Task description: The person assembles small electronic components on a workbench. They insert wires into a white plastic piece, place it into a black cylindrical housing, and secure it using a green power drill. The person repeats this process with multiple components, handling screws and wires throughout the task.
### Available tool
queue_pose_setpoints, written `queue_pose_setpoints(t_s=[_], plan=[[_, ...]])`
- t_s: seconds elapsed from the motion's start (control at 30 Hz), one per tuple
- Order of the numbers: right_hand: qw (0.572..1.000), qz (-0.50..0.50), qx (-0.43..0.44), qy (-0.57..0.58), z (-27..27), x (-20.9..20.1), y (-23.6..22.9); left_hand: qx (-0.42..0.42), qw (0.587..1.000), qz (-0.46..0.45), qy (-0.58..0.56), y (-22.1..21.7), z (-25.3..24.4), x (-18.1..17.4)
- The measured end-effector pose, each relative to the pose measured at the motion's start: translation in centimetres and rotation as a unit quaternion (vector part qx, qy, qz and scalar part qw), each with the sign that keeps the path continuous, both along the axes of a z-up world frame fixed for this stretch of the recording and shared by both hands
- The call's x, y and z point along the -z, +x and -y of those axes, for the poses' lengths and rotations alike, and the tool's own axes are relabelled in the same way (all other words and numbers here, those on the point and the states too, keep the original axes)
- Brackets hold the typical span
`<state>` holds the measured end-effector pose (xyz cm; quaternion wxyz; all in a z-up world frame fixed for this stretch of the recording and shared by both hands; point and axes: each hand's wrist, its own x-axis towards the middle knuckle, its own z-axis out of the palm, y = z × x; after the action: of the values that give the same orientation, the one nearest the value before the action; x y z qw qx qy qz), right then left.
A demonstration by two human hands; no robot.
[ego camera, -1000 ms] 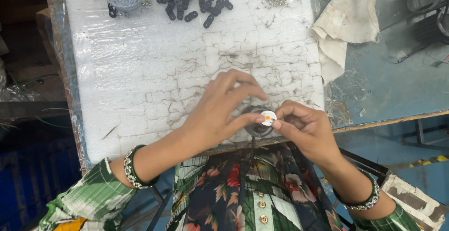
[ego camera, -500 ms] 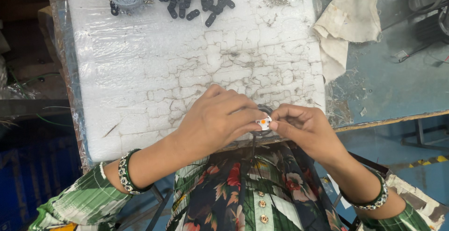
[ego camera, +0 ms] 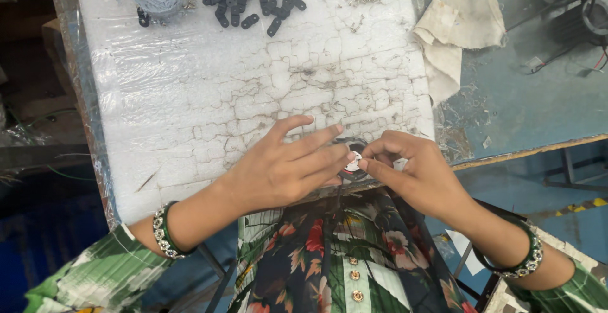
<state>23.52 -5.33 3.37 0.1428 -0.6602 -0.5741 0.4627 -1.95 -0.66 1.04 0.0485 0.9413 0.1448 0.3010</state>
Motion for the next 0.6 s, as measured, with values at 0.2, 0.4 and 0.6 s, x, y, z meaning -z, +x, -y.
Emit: queue_pose_setpoints(t_s=[0.2, 0.4, 0.6], plan=[[0.999, 0.028, -0.013, -0.018, -0.8, -1.4, -0.4, 0.042, 0.992, -0.011, 0.120, -0.2, -1.6, 0.7], [0.991, 0.054, -0.028, -0.122, -2.1, -3.0, -0.4, 0.094, 0.984, -0.004, 0.154, 0.0, -2.7, 0.8], [0.991, 0.093, -0.094, -0.036, -2.6, -3.3, -0.3, 0.118, 0.989, -0.010, 0.094, 0.8, -3.0, 0.7]])
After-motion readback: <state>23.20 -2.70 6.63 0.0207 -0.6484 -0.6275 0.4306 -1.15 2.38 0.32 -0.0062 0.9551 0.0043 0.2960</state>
